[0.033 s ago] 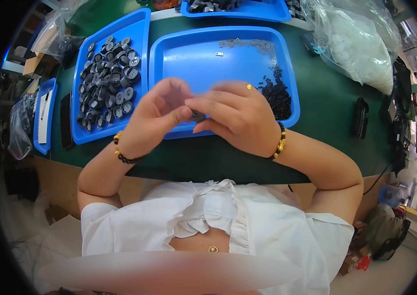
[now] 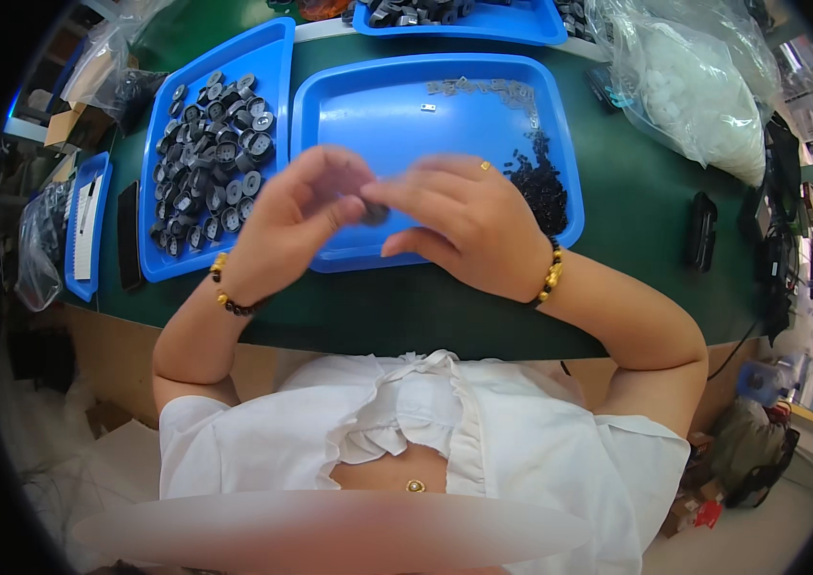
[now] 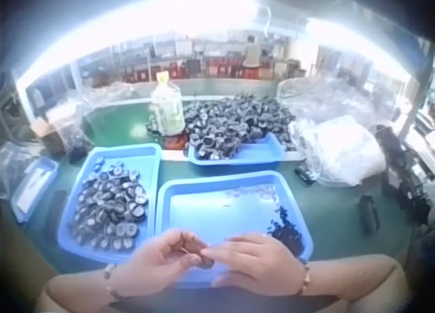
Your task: The person assembles small plastic casings, rubber seals, and fasteners by hand at a manufacturing workbench, taking components from trays and fitting them together.
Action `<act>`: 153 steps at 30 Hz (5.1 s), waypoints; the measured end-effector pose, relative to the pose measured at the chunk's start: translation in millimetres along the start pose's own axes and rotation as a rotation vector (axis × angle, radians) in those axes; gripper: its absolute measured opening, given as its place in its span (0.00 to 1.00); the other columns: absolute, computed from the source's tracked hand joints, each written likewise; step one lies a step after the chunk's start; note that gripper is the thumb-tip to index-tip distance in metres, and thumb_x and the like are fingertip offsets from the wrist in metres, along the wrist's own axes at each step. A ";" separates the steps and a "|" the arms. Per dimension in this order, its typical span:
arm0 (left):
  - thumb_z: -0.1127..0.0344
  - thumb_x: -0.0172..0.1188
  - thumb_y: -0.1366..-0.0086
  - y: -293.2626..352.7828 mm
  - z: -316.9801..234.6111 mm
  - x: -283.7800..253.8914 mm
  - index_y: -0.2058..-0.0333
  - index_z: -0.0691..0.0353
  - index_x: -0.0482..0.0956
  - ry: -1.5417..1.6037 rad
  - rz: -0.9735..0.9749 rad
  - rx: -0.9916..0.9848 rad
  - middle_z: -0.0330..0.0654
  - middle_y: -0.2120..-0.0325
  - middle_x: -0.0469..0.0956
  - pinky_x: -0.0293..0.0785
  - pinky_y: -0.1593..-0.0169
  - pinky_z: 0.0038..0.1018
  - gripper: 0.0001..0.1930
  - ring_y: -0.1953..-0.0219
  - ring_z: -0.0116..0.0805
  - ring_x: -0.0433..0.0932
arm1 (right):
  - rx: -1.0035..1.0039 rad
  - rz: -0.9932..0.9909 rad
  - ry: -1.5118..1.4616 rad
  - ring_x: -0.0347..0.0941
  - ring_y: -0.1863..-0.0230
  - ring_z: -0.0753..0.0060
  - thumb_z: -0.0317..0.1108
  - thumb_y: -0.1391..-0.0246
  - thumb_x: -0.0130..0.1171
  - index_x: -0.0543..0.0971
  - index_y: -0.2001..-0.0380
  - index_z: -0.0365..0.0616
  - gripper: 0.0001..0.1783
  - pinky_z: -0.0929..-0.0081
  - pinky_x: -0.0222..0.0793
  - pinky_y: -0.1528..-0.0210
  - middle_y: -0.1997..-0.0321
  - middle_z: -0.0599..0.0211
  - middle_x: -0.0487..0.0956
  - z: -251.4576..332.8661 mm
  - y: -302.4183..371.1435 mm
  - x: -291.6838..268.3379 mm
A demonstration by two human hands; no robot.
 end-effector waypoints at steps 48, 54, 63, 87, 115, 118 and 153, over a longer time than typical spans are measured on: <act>0.75 0.57 0.38 -36.8 23.5 31.7 0.58 0.58 0.78 -1.056 0.258 0.195 0.42 0.58 0.75 0.75 0.53 0.34 0.10 0.56 0.41 0.77 | 0.674 0.130 -0.739 0.71 0.66 0.87 0.37 0.43 0.66 0.81 0.54 0.42 0.16 0.86 0.69 0.62 0.63 0.76 0.78 -70.5 -9.1 -21.3; 0.78 0.57 0.40 -38.6 26.7 37.9 0.56 0.58 0.77 -1.261 0.434 0.442 0.41 0.59 0.76 0.76 0.54 0.33 0.14 0.58 0.42 0.78 | 0.839 0.109 -0.968 0.71 0.61 0.83 0.37 0.41 0.63 0.76 0.46 0.42 0.22 0.85 0.69 0.56 0.57 0.71 0.79 -54.1 14.3 -19.9; 0.75 0.62 0.40 -33.4 -0.3 19.9 0.58 0.61 0.79 -1.085 0.117 0.302 0.41 0.61 0.76 0.76 0.63 0.27 0.11 0.65 0.32 0.78 | 0.751 0.058 -1.110 0.77 0.55 0.75 0.27 0.38 0.56 0.68 0.39 0.38 0.24 0.79 0.74 0.52 0.49 0.60 0.75 -44.8 25.4 -10.8; 0.72 0.64 0.36 -3.3 11.3 0.0 0.57 0.70 0.80 0.011 -0.037 -0.044 0.46 0.67 0.82 0.83 0.67 0.22 0.10 0.67 0.31 0.83 | 0.578 0.090 -0.597 0.76 0.58 0.73 0.25 0.49 0.67 0.79 0.49 0.42 0.22 0.79 0.75 0.55 0.55 0.62 0.79 -12.8 16.6 -9.8; 0.73 0.66 0.39 -5.8 19.9 4.7 0.64 0.69 0.76 0.049 0.039 -0.230 0.44 0.69 0.82 0.83 0.66 0.23 0.08 0.67 0.29 0.83 | 0.241 -0.004 -0.397 0.78 0.62 0.67 0.17 0.59 0.69 0.81 0.53 0.43 0.26 0.76 0.78 0.61 0.58 0.61 0.79 1.7 14.6 1.6; 0.73 0.65 0.38 -5.9 17.6 9.4 0.62 0.70 0.76 0.071 0.065 -0.259 0.44 0.68 0.82 0.84 0.65 0.24 0.09 0.68 0.29 0.83 | 0.268 -0.001 -0.435 0.76 0.60 0.69 0.17 0.61 0.69 0.83 0.53 0.47 0.27 0.77 0.77 0.61 0.58 0.64 0.77 -2.5 15.6 2.4; 0.81 0.67 0.46 57.8 -80.4 11.9 0.54 0.68 0.82 -1.385 -0.338 1.230 0.52 0.56 0.80 0.81 0.61 0.26 0.18 0.59 0.42 0.82 | 0.536 -0.187 -0.782 0.73 0.58 0.75 0.23 0.50 0.67 0.79 0.54 0.45 0.18 0.80 0.70 0.60 0.52 0.65 0.76 -19.2 26.9 2.7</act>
Point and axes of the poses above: each hand's wrist, its own y-axis away from the middle knuckle, its own x-axis out of the palm, z = x × y, the point moved 5 cm from there along -y, towards the middle knuckle
